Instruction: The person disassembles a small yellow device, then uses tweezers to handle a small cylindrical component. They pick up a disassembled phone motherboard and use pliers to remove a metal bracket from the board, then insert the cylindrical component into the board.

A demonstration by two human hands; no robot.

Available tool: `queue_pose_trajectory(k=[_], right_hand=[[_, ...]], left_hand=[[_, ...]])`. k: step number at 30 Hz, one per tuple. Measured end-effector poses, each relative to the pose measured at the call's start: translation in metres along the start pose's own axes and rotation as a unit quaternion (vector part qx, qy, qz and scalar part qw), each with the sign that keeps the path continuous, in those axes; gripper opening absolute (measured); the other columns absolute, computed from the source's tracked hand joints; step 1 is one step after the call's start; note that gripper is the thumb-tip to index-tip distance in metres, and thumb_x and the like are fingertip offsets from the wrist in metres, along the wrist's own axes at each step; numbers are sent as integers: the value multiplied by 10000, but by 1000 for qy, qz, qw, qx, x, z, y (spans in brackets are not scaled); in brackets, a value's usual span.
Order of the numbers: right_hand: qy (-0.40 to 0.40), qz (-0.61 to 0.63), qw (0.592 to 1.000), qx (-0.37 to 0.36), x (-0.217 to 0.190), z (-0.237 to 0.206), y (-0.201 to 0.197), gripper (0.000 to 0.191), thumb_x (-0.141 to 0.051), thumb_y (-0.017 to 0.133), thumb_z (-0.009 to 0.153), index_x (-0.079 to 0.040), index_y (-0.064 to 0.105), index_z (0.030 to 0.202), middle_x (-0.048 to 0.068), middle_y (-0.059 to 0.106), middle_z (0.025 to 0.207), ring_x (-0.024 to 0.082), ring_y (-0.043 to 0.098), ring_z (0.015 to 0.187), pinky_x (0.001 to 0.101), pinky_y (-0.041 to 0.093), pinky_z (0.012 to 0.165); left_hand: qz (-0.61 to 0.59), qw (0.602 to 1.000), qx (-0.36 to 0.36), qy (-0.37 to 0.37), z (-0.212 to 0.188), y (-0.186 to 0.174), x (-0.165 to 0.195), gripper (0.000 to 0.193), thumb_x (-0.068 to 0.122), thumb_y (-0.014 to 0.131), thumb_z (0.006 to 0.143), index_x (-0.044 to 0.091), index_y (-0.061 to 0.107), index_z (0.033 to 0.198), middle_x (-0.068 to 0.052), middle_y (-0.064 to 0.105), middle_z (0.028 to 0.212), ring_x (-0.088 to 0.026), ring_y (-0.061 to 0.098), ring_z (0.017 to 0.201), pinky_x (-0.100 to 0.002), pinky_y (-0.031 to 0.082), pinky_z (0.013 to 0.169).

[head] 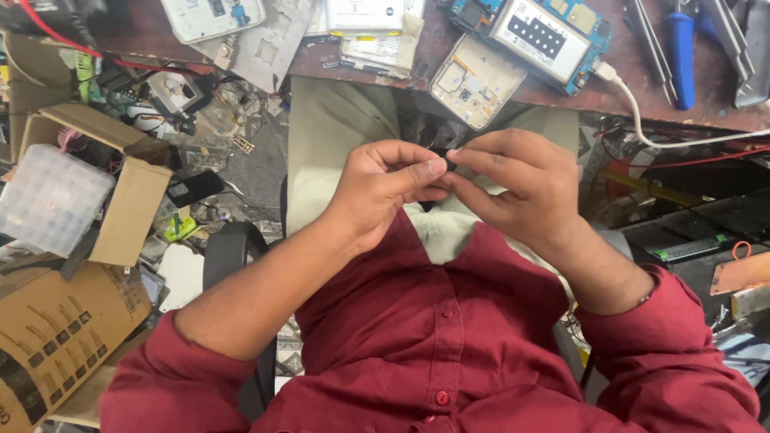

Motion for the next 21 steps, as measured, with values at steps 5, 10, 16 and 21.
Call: queue_pose_trajectory(k=[5,10,16,21], right_hand=[[-35,-8,999,19,8,7,-3,267,-40,916,851,-62,769,1072,68,727,983,191,696,828,307,538,682],[11,-29,999,44,30,28,-15,290,6,890,928,-58,755,1177,83,712,1057,146,680,838,255,528,684],[-14,-127,991,52,57,69,-9,265,22,859,892,-50,792,1138,54,664,944,200,588,804,328,441,719],[-10,-147,989,24,73,86,2,256,-12,865,886,-65,804,1129,47,636,919,218,578,849,332,433,758]], left_hand=[[-21,1000,14,0,2,-3,2,159,83,728,949,-43,719,1045,-152,774,970,-226,766,881,-351,636,809],[16,1000,15,7,6,-5,8,184,116,726,956,-35,721,1061,-123,771,946,-209,757,847,-341,639,768],[524,845,-97,34,1,5,9,302,347,737,941,56,783,1007,-143,767,860,-283,711,782,-397,556,695],[793,584,-168,51,-6,-4,4,403,451,747,834,66,743,954,-149,704,856,-334,709,786,-457,562,658]])
Point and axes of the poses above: each hand's wrist, its own z-axis towards the middle knuckle, its own y-axis out of the palm, x = y × z, the point moved 3 cm from there along z, towards the middle knuckle
